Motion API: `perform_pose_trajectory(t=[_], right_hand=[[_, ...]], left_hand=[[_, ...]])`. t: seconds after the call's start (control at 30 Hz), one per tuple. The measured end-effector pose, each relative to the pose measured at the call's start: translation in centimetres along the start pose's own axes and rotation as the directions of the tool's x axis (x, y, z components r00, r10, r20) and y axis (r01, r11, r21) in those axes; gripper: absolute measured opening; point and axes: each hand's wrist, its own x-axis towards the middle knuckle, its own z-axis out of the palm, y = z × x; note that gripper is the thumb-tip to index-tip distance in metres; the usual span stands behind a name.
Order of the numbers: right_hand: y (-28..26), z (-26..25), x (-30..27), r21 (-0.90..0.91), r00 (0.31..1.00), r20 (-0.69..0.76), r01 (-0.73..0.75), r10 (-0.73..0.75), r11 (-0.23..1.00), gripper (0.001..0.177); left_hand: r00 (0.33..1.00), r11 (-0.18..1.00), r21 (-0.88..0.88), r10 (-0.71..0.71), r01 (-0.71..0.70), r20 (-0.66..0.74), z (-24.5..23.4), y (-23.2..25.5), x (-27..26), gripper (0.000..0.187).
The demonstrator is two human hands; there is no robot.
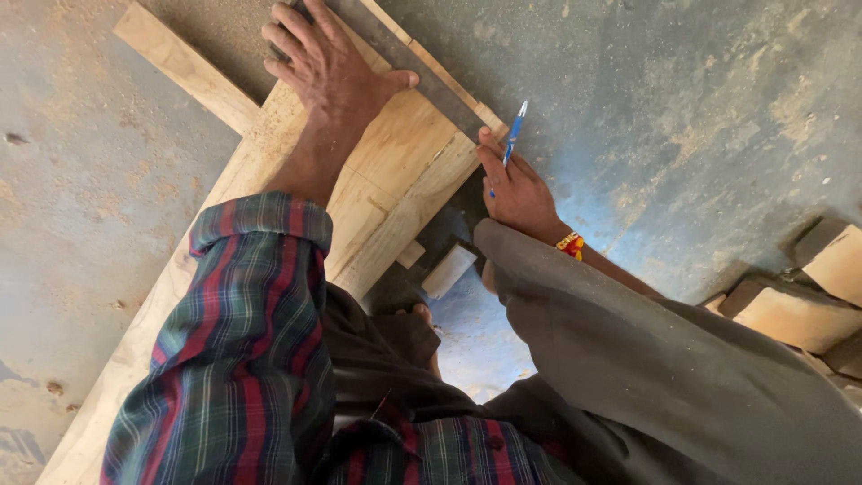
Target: The person uses a square and a pen to mark lines on a wooden board while sitting on the floor.
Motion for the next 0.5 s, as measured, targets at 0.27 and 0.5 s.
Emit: perform_pose_trajectory(t=[0.27, 0.5], right_hand=[[-1.0, -1.7, 0.9, 0.079, 0.956, 0.189, -0.242, 0.224, 0.967, 0.072], [1.0, -5.0, 4.8, 0.342, 0.995, -0.095, 0.013, 0.021, 0.940, 0.044]], left_hand=[[0.999, 1.000, 0.003, -0.012, 0.012, -0.034, -0.8, 0.4, -0.1, 0.158], [0.997, 0.997, 0.039, -0.067, 0.066, 0.027, -1.7, 1.1, -0.3, 0.151]])
